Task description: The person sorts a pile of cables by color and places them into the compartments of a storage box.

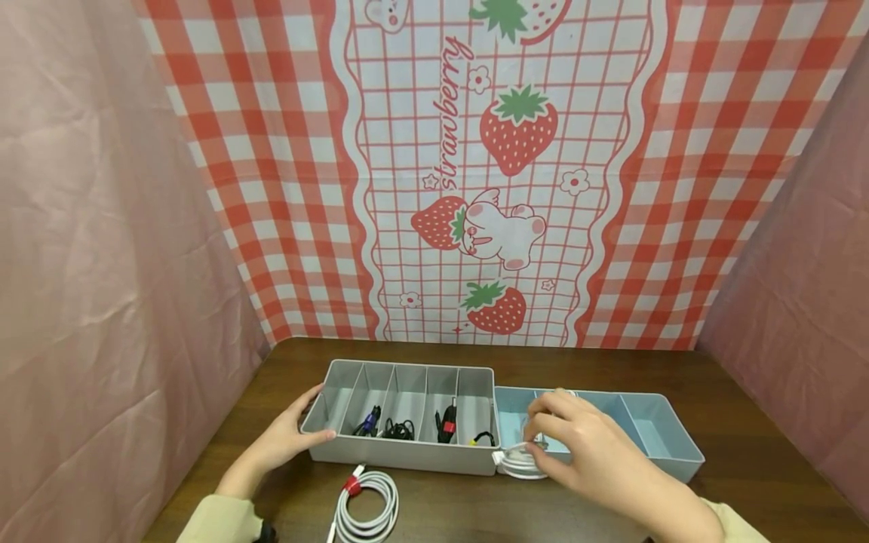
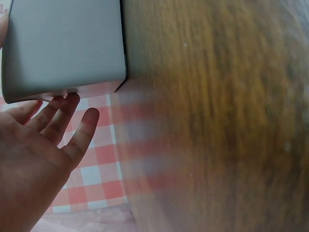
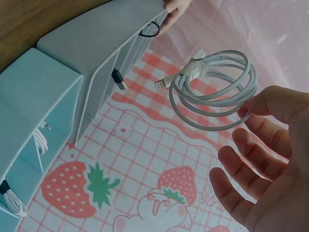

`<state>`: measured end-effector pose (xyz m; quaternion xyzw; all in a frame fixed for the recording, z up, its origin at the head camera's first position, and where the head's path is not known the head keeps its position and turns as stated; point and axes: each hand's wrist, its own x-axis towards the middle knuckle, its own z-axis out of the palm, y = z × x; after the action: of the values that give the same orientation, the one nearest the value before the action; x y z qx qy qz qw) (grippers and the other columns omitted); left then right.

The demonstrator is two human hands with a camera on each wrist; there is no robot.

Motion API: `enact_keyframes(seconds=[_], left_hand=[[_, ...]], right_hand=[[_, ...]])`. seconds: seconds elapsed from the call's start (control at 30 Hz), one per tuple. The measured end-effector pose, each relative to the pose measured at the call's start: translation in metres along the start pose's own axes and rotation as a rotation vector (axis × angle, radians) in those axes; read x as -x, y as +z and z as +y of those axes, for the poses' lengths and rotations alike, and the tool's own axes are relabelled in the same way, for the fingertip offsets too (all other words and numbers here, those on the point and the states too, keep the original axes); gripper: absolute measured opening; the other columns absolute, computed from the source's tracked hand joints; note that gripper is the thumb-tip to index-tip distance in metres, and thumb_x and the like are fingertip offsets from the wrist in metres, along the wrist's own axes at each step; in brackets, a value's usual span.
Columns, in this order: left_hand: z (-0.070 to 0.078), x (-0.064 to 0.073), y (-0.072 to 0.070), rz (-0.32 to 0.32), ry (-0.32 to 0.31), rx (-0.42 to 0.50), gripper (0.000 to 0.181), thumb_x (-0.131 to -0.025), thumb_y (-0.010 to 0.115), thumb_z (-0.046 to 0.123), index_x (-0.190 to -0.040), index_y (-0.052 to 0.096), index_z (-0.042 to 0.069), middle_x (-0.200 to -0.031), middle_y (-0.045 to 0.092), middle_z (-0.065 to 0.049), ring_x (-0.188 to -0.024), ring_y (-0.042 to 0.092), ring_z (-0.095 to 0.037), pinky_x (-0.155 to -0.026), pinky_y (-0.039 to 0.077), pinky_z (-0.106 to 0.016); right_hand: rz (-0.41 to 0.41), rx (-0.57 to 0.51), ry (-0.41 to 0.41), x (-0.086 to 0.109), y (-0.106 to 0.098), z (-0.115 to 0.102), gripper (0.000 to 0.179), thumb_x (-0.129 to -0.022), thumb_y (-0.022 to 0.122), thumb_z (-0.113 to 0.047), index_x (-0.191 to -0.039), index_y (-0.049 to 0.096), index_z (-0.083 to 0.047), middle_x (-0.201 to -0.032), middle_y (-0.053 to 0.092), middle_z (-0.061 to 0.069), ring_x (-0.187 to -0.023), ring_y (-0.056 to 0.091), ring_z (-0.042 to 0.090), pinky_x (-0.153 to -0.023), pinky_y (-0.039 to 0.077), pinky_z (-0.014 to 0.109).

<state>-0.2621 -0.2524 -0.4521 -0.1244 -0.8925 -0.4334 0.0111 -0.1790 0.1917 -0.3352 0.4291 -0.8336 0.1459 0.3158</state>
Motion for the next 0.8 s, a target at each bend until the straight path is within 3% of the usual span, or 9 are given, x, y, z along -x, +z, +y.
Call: enact_keyframes(seconds=[0.53, 0.8], left_hand=[[-0.001, -0.001, 0.000, -0.009, -0.015, -0.022, 0.089, -0.078, 0.077, 0.031, -0.147, 0.027, 0.006, -0.140, 0.041, -0.023, -0.117, 0.049, -0.032, -0.090, 0.043, -0.043], [-0.001, -0.001, 0.000, -0.006, -0.008, -0.032, 0.089, -0.078, 0.077, 0.031, -0.147, 0.027, 0.006, -0.140, 0.041, -0.024, -0.117, 0.049, -0.032, -0.091, 0.043, -0.044]], right_hand=[[0.032, -0.004, 0.021, -0.005, -0.021, 0.008, 0.028, -0.095, 0.045, -0.041, -0.079, 0.062, -0.025, -0.094, 0.055, -0.012, -0.084, 0.049, 0.004, -0.067, 0.041, 0.019], [0.151, 0.024, -0.034, -0.007, -0.029, 0.018, 0.032, -0.096, 0.045, -0.041, -0.079, 0.064, -0.021, -0.093, 0.059, -0.006, -0.082, 0.050, 0.007, -0.065, 0.041, 0.017]])
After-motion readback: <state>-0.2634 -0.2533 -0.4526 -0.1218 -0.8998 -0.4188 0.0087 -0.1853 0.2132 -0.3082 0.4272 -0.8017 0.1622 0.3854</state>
